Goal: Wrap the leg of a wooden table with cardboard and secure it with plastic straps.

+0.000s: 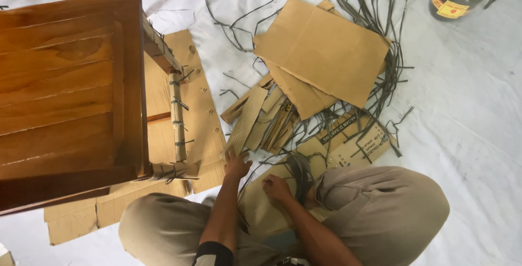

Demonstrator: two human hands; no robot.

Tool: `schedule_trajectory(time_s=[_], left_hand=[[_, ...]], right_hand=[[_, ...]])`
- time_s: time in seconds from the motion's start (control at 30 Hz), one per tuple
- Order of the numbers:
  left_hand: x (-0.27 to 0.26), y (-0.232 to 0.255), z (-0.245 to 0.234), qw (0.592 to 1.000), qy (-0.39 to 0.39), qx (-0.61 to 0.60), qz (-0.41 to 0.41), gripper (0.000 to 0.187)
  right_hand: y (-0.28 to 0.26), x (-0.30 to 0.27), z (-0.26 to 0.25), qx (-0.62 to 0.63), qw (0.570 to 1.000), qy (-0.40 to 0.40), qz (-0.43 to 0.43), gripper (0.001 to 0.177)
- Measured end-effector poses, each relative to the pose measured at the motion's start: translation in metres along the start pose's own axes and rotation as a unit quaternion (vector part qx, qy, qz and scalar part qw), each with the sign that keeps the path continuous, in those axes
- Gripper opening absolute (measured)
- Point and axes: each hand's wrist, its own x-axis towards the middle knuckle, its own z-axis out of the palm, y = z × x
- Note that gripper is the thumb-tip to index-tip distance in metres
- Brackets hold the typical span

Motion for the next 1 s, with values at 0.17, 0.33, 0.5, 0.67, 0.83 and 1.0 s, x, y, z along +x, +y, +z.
schedule_trajectory(time_s=[0.17, 0.33, 0.5, 0.67, 0.83, 1.0], left_hand=[[-0.001, 0.006, 0.005, 0.999, -0.003, 0.002, -0.036, 0.070], [-0.046, 0.042, -0.022, 0.995, 0.084, -0.054, -0.017, 0.066], [-0.051, 0.064, 0.000, 0.894, 0.360, -0.046, 0.264, 0.060], [-0.069, 0.080, 0.029, 0.881, 0.265, -0.010, 0.393, 0.036], [-0.099, 0.100, 0.016, 0.800, 0.240, 0.017, 0.550, 0.017], [-0.083, 0.094, 0.025, 0.849, 0.231, -0.102, 0.464, 0.023]], right_hand=[[0.000, 0.001, -0.007, -0.036, 0.999, -0.003, 0.012, 0.028], [0.011, 0.011, 0.002, 0.013, 1.000, -0.007, 0.018, 0.028], [-0.061, -0.017, -0.032, 0.115, 0.988, 0.089, 0.047, 0.033], [-0.097, -0.011, -0.069, 0.251, 0.949, 0.171, 0.083, 0.065], [-0.034, 0.036, -0.067, 0.318, 0.901, 0.260, 0.139, 0.056], [-0.033, 0.047, -0.096, 0.457, 0.797, 0.354, 0.174, 0.068]])
